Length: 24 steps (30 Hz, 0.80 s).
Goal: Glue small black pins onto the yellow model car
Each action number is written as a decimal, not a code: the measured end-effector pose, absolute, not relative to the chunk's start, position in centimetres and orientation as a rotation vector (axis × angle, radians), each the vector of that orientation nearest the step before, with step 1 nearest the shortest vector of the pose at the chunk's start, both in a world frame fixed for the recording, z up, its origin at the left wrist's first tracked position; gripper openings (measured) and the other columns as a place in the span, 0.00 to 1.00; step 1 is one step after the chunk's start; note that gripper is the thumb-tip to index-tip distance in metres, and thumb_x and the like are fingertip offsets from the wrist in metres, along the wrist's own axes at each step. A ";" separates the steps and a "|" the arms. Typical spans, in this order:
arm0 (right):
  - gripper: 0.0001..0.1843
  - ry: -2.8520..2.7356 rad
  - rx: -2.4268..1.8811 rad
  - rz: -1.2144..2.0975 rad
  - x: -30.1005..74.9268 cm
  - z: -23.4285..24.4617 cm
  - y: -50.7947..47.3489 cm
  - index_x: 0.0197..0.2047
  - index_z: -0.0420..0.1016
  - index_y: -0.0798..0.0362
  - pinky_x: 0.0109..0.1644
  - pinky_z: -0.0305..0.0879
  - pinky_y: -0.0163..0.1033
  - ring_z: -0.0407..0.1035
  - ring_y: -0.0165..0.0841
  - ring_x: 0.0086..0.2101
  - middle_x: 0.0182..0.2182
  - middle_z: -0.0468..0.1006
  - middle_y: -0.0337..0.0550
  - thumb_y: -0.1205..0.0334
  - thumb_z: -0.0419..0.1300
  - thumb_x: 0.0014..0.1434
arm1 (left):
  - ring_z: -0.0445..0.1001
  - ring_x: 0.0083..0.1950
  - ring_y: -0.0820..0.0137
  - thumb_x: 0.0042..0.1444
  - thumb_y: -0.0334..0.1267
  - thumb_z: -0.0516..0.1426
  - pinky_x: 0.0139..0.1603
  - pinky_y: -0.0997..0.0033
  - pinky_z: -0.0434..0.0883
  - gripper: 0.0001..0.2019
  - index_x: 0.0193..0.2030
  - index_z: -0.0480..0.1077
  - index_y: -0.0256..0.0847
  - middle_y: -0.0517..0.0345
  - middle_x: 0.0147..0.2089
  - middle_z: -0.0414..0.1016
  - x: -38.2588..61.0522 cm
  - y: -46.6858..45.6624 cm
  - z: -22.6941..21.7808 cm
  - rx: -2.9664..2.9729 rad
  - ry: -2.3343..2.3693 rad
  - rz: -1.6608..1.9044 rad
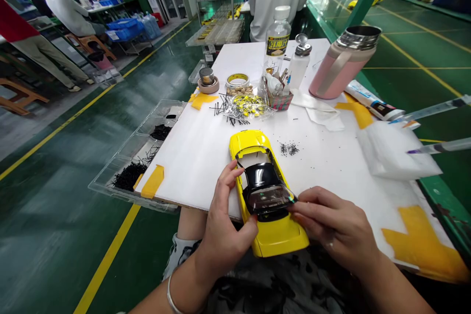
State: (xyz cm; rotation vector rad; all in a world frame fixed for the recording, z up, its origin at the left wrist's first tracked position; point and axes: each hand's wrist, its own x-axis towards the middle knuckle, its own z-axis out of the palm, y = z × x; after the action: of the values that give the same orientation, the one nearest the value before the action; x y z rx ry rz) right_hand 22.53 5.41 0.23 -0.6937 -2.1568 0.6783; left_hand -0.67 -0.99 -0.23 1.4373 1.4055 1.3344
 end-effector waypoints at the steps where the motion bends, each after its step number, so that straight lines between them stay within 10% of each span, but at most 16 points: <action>1: 0.13 -2.112 -0.733 0.702 22.7 0.3 5.4 0.52 0.79 0.50 0.38 0.70 0.31 0.74 0.29 0.37 0.40 0.77 0.43 0.73 0.60 0.69 | 0.51 0.79 0.54 0.57 0.29 0.62 0.80 0.48 0.51 0.36 0.70 0.58 0.53 0.55 0.79 0.51 -0.8 -1.0 -0.2 1.393 1.345 1.360; 8: 0.09 -1.976 -1.191 0.756 23.0 0.6 4.7 0.48 0.82 0.48 0.33 0.69 0.32 0.78 0.32 0.35 0.38 0.83 0.39 0.61 0.60 0.71 | 0.53 0.79 0.54 0.61 0.49 0.64 0.80 0.52 0.53 0.31 0.68 0.61 0.51 0.54 0.77 0.56 -1.0 -0.3 0.1 1.074 1.184 1.447; 24: 0.15 -2.057 -1.163 0.870 20.7 1.0 2.5 0.47 0.79 0.53 0.36 0.69 0.37 0.75 0.34 0.32 0.33 0.79 0.41 0.62 0.51 0.74 | 0.48 0.81 0.59 0.58 0.32 0.67 0.80 0.56 0.51 0.32 0.66 0.65 0.58 0.61 0.80 0.49 -2.7 -0.4 0.3 1.234 1.267 1.293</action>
State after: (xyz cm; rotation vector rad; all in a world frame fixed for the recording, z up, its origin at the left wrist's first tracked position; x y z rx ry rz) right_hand 20.68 2.53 0.97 -1.1632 -2.0573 0.8703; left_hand -2.68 -0.41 0.26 1.2342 1.2667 1.2929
